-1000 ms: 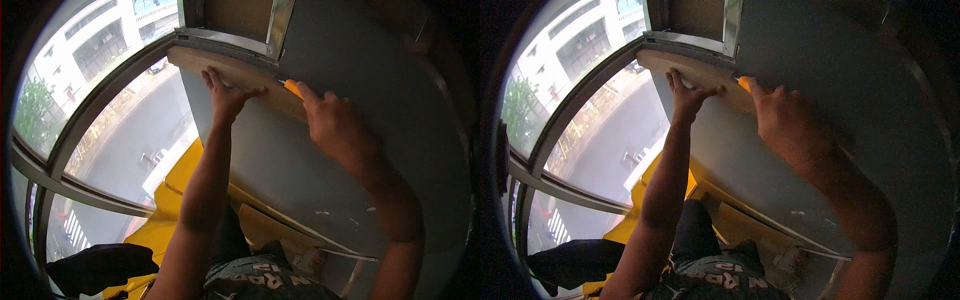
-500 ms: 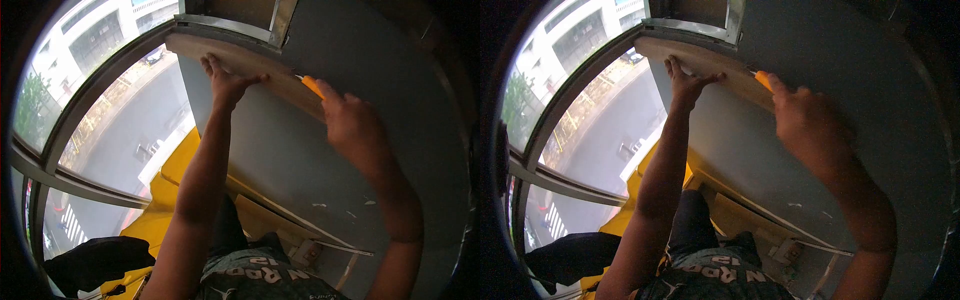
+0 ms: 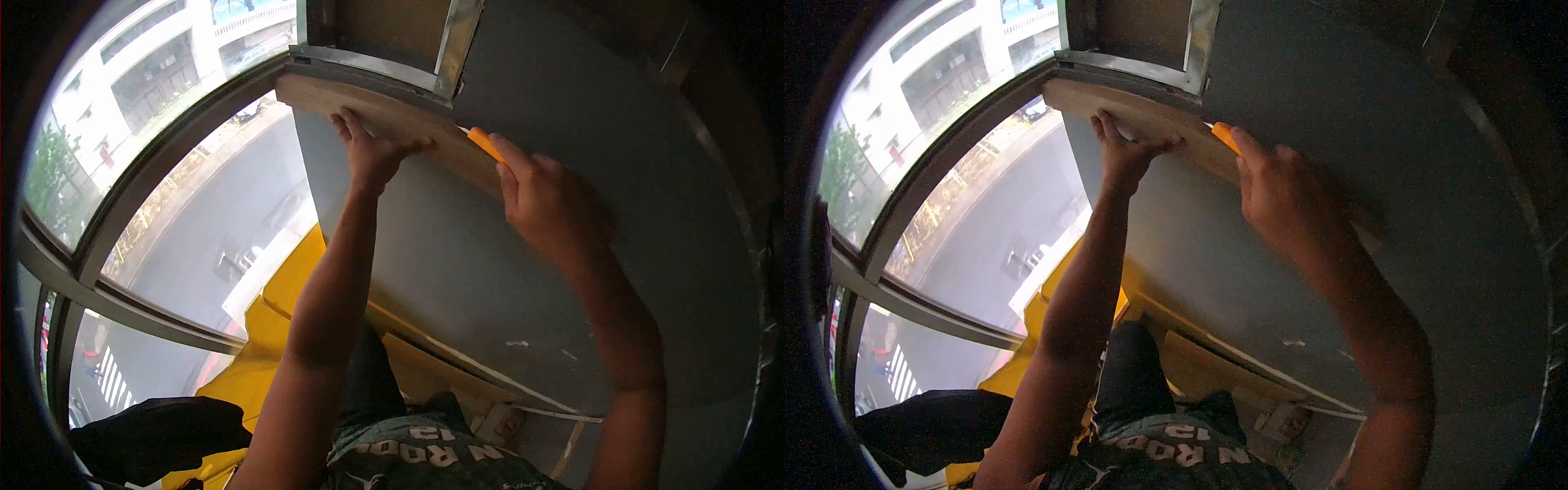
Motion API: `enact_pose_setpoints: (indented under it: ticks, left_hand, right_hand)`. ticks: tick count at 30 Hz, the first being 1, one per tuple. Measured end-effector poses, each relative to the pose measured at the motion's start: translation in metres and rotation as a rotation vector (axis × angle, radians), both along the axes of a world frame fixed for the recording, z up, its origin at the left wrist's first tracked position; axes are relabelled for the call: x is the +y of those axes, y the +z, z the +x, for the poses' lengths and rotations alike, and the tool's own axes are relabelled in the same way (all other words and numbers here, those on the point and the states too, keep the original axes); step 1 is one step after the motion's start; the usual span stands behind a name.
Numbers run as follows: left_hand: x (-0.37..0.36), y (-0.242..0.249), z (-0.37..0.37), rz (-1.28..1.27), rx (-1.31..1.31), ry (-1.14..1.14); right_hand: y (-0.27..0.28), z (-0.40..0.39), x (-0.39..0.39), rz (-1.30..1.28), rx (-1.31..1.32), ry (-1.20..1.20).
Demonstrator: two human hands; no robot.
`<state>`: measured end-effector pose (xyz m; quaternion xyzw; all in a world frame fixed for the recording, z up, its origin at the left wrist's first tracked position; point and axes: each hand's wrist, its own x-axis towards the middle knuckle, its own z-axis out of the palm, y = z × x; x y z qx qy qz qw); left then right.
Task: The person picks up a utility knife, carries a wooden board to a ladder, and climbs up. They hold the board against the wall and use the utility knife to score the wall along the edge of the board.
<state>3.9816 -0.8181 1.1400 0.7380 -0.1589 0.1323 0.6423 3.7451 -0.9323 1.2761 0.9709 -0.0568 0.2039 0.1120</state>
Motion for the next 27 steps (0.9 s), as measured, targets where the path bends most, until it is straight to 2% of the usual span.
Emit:
enact_pose_setpoints:
  ticks: [9, 10, 12, 19, 21, 22, 27]
  left_hand:
    - [-0.001, -0.006, 0.002, 0.009, -0.009, 0.005]
    - [-0.002, -0.006, 0.003, 0.04, -0.026, 0.018]
    - [-0.003, -0.006, 0.006, 0.031, -0.024, 0.006]
    - [0.002, -0.001, -0.001, 0.031, 0.003, -0.009]
    - [0.002, -0.005, 0.009, 0.004, -0.004, 0.014]
    - [0.0, -0.01, 0.006, -0.001, -0.021, 0.008]
    - [0.0, -0.003, -0.001, -0.016, -0.023, -0.002]
  right_hand:
    - [-0.008, 0.028, -0.007, -0.018, 0.02, 0.076]
    - [-0.005, 0.027, -0.007, -0.01, 0.024, 0.07]
    - [0.005, 0.02, -0.004, 0.022, 0.165, -0.092]
    - [0.002, 0.003, -0.004, -0.022, 0.222, -0.113]
    - [-0.005, -0.008, -0.017, 0.004, 0.09, -0.06]
    - [-0.007, -0.009, -0.017, 0.007, 0.112, -0.066]
    - [0.013, -0.016, -0.01, -0.119, 0.166, -0.039]
